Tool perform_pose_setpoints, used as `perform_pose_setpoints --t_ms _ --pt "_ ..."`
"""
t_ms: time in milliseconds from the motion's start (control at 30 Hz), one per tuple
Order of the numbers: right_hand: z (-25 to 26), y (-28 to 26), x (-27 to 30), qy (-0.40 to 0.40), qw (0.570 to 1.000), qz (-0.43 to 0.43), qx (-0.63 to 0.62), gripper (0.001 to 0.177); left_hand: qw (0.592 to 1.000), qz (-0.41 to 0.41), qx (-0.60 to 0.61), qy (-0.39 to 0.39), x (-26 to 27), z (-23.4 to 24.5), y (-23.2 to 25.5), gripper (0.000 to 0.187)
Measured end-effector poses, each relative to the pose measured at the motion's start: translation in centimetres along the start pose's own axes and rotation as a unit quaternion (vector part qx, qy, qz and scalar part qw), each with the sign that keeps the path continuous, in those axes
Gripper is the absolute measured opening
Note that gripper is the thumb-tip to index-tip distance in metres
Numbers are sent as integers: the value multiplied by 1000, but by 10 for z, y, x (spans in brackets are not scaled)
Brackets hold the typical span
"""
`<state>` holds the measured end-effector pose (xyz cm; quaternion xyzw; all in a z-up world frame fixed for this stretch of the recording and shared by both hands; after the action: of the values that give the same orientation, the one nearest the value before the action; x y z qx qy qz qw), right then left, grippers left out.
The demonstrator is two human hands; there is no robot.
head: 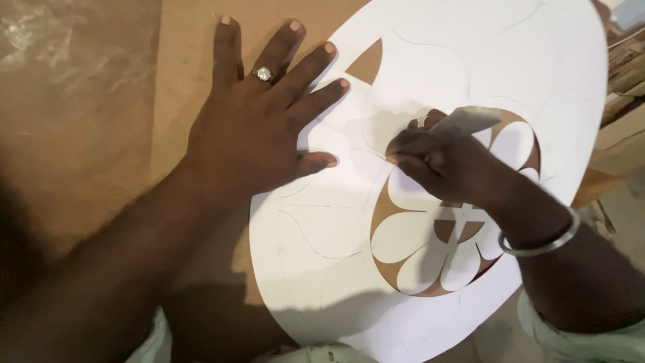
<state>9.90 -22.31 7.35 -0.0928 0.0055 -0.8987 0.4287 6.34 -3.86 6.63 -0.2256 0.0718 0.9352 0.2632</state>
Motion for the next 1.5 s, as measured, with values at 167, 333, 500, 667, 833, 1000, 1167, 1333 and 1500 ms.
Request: perform_pose_setpoints --t_ms 167,333,500,667,833,1000,1167,1333,1500 --pt "-28 12 35 125 990 18 -65 14 1000 -1 -14 17 2 4 3 85" --pt "-97 32 95 378 838 -21 -393 31 999 -3 -5 38 9 7 5 86" --pt "-97 -38 112 370 916 -110 -107 41 999 9 -31 41 17 10 11 89" --pt "-91 -64 98 283 950 -126 34 57 998 28 -49 28 29 16 20 89" --pt "-78 -61 85 255 944 -151 144 71 995 79 -64 19 54 11 23 97" --pt "-49 -48 73 267 941 -140 155 66 982 146 -119 -35 94 0 58 96" --pt "-20 -42 52 282 939 -121 154 54 965 184 -69 -172 125 -29 102 99" --pt "2 -37 32 248 955 -103 124 65 981 99 -32 -164 119 -56 145 87" --pt "-5 -20 26 225 970 -73 64 66 987 49 -12 -155 114 -79 165 51"
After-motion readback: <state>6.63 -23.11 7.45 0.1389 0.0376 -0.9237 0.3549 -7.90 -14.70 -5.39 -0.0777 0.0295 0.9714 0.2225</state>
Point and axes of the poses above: each hand's wrist, its own x-axis away from the middle knuckle, its own z-axis out of the back of the hand, y = z × x, the point moved 10 cm from there along -x, towards the middle knuckle, and after that the axes turned 14 degrees about -y, right-handed, at the moved point
